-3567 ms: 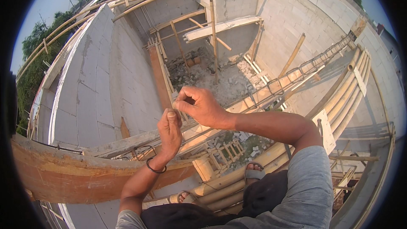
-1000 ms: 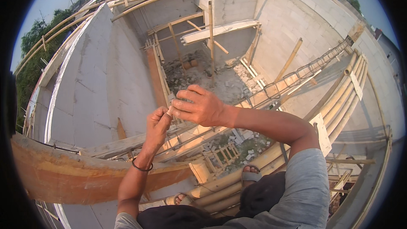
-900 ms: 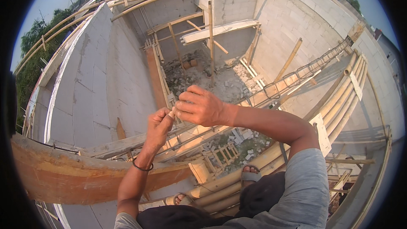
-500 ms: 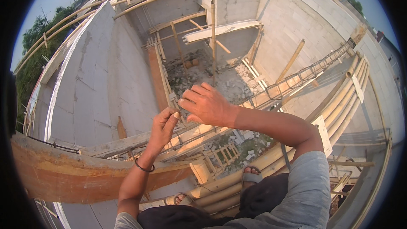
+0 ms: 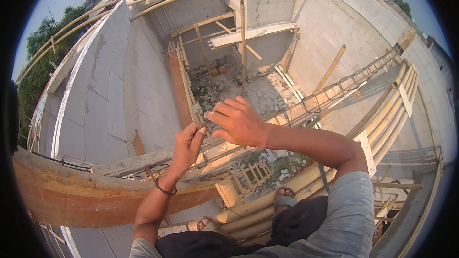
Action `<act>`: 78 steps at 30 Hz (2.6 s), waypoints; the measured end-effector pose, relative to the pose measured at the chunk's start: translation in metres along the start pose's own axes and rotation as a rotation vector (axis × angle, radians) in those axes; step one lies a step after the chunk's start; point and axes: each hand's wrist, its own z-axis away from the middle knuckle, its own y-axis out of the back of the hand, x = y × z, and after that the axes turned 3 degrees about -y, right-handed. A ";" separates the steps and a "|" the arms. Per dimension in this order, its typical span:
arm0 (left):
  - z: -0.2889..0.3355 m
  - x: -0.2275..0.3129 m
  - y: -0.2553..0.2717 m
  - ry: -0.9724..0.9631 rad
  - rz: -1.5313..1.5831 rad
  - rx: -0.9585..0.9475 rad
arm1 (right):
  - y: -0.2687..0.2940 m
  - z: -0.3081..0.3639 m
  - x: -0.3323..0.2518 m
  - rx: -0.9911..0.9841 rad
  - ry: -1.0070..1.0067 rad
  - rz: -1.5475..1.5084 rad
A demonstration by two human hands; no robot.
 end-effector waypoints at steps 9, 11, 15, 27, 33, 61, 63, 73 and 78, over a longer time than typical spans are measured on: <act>0.001 -0.006 0.002 -0.073 -0.046 -0.069 | -0.002 0.007 0.009 0.130 0.424 0.399; 0.001 -0.011 0.001 -0.236 -0.188 -0.049 | -0.003 0.006 0.007 0.025 0.266 0.204; 0.002 -0.019 0.000 -0.375 -0.288 -0.108 | -0.005 0.000 0.001 -0.314 -0.475 -0.556; 0.000 -0.017 0.003 -0.371 -0.246 -0.043 | -0.001 0.003 0.000 0.055 0.091 -0.123; 0.002 -0.029 0.004 -0.395 -0.288 -0.096 | 0.010 0.002 0.002 -0.366 -0.491 -0.548; -0.024 -0.035 0.030 -0.522 -0.457 -0.265 | 0.039 0.002 0.019 0.002 0.179 0.134; -0.017 -0.024 0.024 -0.584 -0.546 -0.273 | 0.036 0.002 0.031 0.047 0.056 0.021; -0.012 -0.039 0.017 -0.518 -0.657 -0.077 | 0.019 0.020 0.006 -0.528 0.086 -0.215; 0.004 -0.033 0.008 -0.576 -0.615 -0.130 | 0.025 0.003 0.040 -0.210 -0.090 -0.174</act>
